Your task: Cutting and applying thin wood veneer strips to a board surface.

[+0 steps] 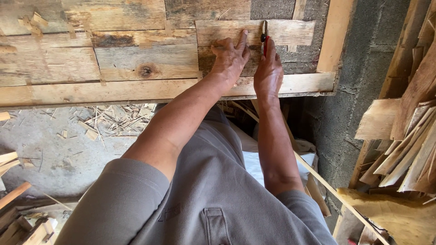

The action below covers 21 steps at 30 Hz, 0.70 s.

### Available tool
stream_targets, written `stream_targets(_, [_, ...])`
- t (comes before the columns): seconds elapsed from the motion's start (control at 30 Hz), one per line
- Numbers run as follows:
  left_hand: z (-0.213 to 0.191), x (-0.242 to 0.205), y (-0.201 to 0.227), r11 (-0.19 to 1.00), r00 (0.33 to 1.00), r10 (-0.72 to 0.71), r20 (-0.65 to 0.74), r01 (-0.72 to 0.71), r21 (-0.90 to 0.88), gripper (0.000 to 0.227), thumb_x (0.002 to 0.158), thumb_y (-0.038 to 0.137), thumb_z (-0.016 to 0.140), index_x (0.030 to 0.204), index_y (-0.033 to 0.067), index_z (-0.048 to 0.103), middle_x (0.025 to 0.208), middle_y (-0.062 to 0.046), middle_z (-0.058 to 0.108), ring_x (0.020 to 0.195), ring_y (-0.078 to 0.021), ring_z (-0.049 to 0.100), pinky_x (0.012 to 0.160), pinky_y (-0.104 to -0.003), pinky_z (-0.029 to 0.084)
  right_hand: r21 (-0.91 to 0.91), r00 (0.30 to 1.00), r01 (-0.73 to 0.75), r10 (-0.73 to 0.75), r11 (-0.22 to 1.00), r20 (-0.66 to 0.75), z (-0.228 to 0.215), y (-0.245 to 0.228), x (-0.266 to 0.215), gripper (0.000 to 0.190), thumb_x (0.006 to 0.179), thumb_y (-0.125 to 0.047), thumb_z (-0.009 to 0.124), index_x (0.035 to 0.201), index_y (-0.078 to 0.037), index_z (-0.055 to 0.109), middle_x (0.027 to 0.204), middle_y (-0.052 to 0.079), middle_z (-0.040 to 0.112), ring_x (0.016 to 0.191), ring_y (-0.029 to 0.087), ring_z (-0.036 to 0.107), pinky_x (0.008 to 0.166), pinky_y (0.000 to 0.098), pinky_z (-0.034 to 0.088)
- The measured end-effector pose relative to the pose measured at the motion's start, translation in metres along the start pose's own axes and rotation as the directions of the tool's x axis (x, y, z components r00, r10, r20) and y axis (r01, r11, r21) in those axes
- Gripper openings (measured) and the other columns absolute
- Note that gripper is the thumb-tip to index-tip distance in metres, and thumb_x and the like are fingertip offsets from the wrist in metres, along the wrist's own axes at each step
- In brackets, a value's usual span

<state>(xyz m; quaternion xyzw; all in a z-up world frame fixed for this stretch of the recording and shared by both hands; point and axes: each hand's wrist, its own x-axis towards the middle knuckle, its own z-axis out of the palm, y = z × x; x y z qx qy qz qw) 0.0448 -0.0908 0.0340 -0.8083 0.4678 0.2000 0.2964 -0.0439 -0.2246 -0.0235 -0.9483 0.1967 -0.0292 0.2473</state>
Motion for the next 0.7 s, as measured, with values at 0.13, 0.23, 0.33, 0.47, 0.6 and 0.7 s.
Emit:
stream_targets(0.13, [0.001,0.000,0.000,1.000,1.000,-0.003,-0.008,0.004,0.022,0.103,0.082,-0.003,0.074,0.164,0.0124,0.014,0.164,-0.030,0.007,0.106,-0.0437,0.061,0.071,-0.045,0.067,-0.005,0.998,-0.051,0.052,0.999,0.037,0.009,0.010,0.000,0.054,0.108,-0.004,0.054,0.158,-0.014,0.035,0.117,0.028,0.070,0.085,0.033,0.077,0.055,0.0381,0.067])
stream_targets(0.23, [0.003,0.001,0.002,1.000,1.000,-0.010,-0.010,0.011,0.019,0.105,0.081,-0.001,0.074,0.165,0.0119,0.013,0.164,-0.030,0.007,0.105,-0.0440,0.061,0.073,-0.046,0.066,-0.029,1.000,-0.004,0.004,1.000,0.012,0.010,0.011,0.000,0.055,0.108,-0.003,0.055,0.158,-0.012,0.035,0.116,0.028,0.070,0.084,0.032,0.077,0.054,0.0374,0.067])
stream_targets(0.33, [-0.002,0.001,0.001,1.000,1.000,-0.007,0.006,0.007,0.004,0.111,0.080,-0.003,0.076,0.166,0.0179,0.007,0.164,-0.028,0.005,0.104,-0.0427,0.061,0.074,-0.045,0.065,-0.019,0.999,-0.019,0.019,1.000,0.034,0.009,0.011,0.001,0.054,0.107,-0.002,0.056,0.157,-0.011,0.037,0.116,0.028,0.070,0.080,0.030,0.077,0.053,0.0365,0.066])
stream_targets(0.47, [-0.001,0.004,0.001,1.000,1.000,-0.003,0.031,0.002,0.014,0.119,0.080,-0.006,0.079,0.166,0.0257,0.002,0.165,-0.027,0.002,0.101,-0.0393,0.062,0.071,-0.041,0.066,-0.031,0.999,-0.022,0.023,0.999,0.029,0.011,0.011,0.003,0.053,0.107,-0.002,0.056,0.156,-0.011,0.040,0.113,0.028,0.071,0.078,0.030,0.076,0.050,0.0352,0.066])
stream_targets(0.6, [-0.015,-0.004,-0.006,0.991,0.996,0.060,0.072,-0.068,0.112,0.121,0.079,-0.005,0.080,0.167,0.0233,0.002,0.166,-0.029,0.003,0.098,-0.0370,0.064,0.076,-0.041,0.063,-0.027,0.999,0.045,-0.045,0.999,0.005,0.000,0.004,0.009,0.053,0.104,0.000,0.055,0.155,-0.005,0.041,0.110,0.027,0.073,0.079,0.028,0.076,0.050,0.0329,0.066])
stream_targets(0.7, [-0.012,-0.002,-0.002,0.990,0.998,0.049,0.049,-0.055,0.132,0.118,0.079,-0.003,0.078,0.166,0.0226,0.002,0.163,-0.032,0.009,0.096,-0.0417,0.066,0.068,-0.042,0.066,-0.080,0.991,-0.032,0.043,0.996,0.130,-0.012,-0.005,0.016,0.050,0.105,0.006,0.050,0.154,-0.003,0.045,0.104,0.024,0.075,0.072,0.026,0.076,0.049,0.0327,0.064])
